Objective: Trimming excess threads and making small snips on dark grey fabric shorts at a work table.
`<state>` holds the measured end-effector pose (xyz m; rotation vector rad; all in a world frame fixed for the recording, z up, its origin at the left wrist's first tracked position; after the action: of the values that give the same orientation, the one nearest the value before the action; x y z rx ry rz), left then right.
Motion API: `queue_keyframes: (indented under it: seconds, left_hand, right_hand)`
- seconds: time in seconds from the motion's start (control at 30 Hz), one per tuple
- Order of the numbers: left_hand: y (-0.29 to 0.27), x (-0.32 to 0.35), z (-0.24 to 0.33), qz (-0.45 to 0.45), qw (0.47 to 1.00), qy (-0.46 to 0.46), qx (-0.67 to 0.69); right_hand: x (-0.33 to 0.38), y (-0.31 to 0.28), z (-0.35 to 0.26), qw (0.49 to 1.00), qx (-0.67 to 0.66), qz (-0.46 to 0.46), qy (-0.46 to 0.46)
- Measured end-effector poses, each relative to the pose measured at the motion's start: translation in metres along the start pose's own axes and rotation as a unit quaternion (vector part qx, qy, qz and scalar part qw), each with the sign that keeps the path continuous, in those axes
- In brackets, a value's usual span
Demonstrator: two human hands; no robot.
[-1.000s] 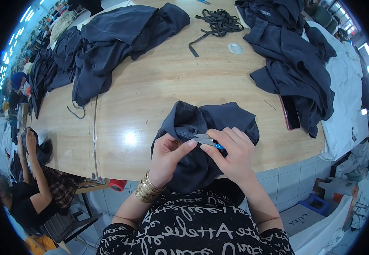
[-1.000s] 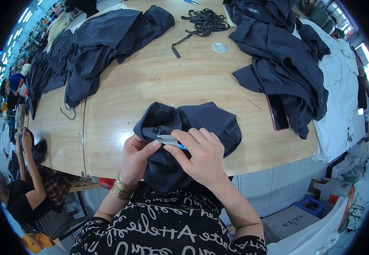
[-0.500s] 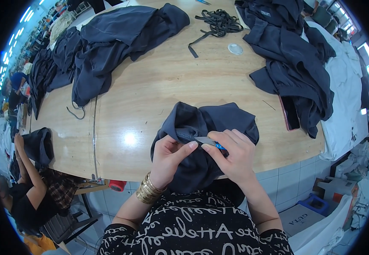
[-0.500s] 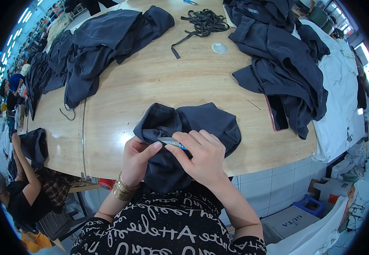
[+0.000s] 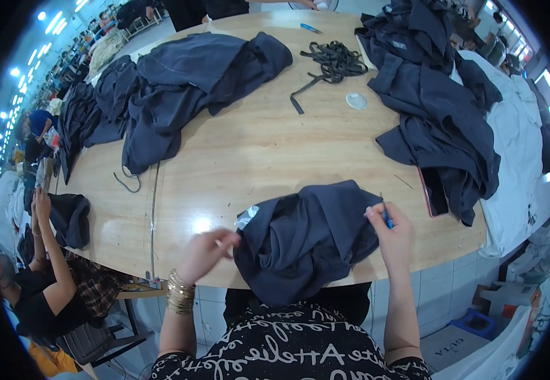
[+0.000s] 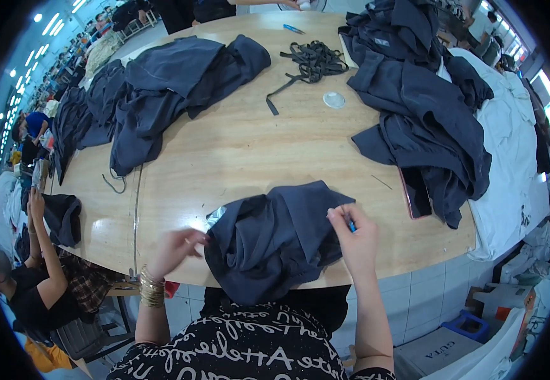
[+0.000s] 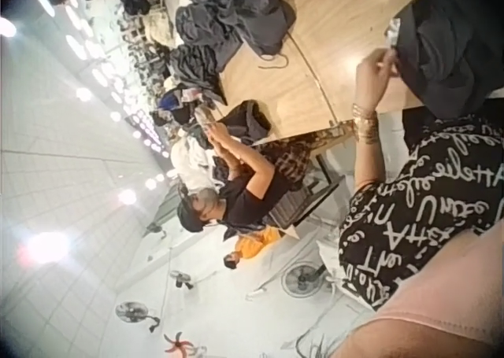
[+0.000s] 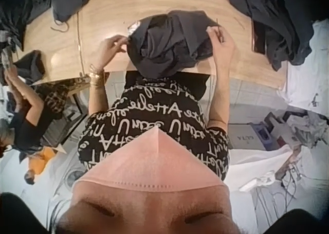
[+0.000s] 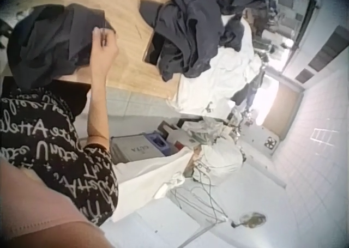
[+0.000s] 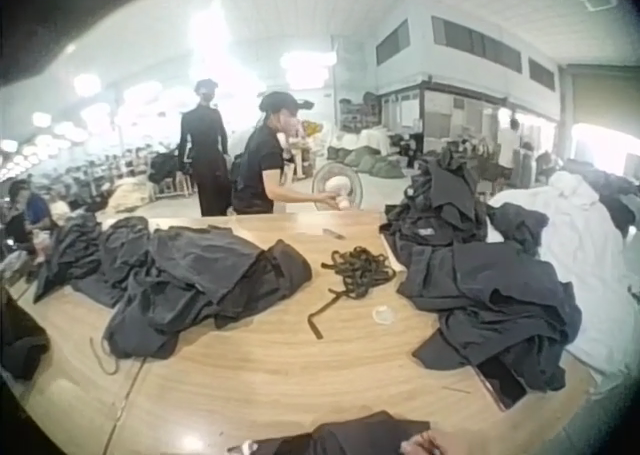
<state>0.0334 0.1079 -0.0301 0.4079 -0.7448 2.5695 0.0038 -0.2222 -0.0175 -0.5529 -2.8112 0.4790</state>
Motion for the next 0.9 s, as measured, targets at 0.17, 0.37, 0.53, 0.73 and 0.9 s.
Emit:
queue_keyframes:
  seconds: [0.17,0.37,0.53,0.73,0.9]
  left_hand:
    - [0.026,-0.041,0.044,0.233,0.927,0.287,-0.069]
    - [0.033,-0.093,0.025,0.095,0.958,0.271,-0.021]
    - [-0.008,-0.051,0.088,-0.053,0.928,0.201,0.309]
    - [-0.011,-0.041,0.113,-0.042,0.925,0.211,0.314]
    - [-0.009,-0.035,0.115,-0.052,0.926,0.233,0.291]
  right_hand:
    - [-0.006,0.072,-0.001,0.981,-0.011,-0.116,-0.156]
    - [-0.053,0.108,0.029,0.977,0.001,-0.198,-0.072]
    - [-0.027,0.05,-0.084,0.914,-0.275,-0.293,0.061]
    - [-0.024,0.039,-0.104,0.917,-0.309,-0.25,0.025]
    - [-0.02,0.032,-0.103,0.916,-0.32,-0.242,0.023]
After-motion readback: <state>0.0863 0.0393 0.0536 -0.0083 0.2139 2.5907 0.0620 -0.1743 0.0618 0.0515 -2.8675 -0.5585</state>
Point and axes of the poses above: each hand's wrist, its own x-axis away from the middle knuckle, its own y-axis out of the palm, z = x × y, the point moved 1 cm from there along -x, towards the middle knuckle, and after that the axes turned 5 degrees about y, right-handed, at the moved point
